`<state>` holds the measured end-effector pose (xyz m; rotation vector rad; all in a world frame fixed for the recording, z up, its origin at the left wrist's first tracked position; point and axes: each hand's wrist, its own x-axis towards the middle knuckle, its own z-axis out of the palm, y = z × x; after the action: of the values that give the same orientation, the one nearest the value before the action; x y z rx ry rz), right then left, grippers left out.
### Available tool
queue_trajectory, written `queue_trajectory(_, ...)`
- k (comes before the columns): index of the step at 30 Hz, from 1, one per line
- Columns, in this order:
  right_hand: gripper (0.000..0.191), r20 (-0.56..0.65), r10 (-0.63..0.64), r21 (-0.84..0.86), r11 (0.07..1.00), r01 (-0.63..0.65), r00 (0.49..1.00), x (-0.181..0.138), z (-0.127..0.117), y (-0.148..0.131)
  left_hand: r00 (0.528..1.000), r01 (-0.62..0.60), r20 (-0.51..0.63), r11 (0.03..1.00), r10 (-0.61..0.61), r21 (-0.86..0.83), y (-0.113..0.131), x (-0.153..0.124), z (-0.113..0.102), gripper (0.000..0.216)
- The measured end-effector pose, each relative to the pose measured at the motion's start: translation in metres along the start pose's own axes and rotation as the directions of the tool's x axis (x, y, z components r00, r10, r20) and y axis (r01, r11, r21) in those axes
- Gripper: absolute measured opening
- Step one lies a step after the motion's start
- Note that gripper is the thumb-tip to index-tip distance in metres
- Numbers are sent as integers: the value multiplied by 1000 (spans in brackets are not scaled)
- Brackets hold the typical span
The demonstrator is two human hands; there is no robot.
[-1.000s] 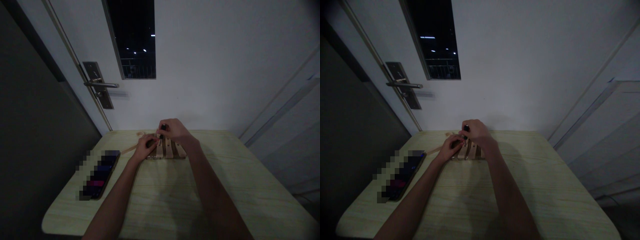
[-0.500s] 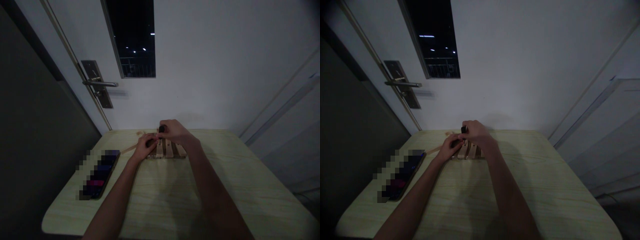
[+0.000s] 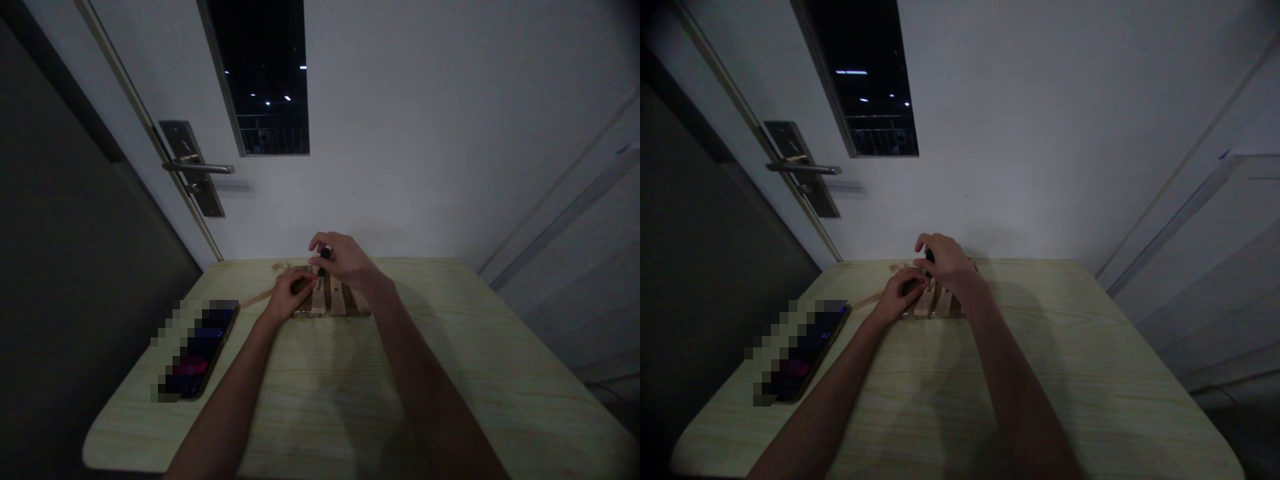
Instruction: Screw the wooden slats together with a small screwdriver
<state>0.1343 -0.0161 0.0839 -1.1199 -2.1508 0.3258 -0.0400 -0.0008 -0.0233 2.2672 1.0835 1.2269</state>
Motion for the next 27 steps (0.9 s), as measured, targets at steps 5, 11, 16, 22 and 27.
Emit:
queue_trajectory(5, 16, 4, -40, 140, 989, 39, 999, 0, -2, -4, 999, -21, -27, 1000, 20, -5, -5, -1, 2, 14)
queue_trajectory(11, 31, -15, -14, 124, 992, 16, 1000, 0, -1, -2, 999, -37, -30, 999, 36, -4, -9, -1, 3, 14)
queue_trajectory(16, 20, -33, -47, 98, 994, 50, 998, 0, -2, -1, 999, -23, -24, 1000, 23, 5, -4, 0, 2, 13)
queue_trajectory(22, 11, -33, -21, 36, 999, 22, 999, 1, -3, -5, 999, -16, -28, 1000, 16, 6, -4, 0, 2, 13)
queue_trajectory(27, 30, -41, 44, 25, 999, -43, 998, 4, 6, -2, 998, -6, -64, 1000, 6, -13, -7, -1, 4, 15)
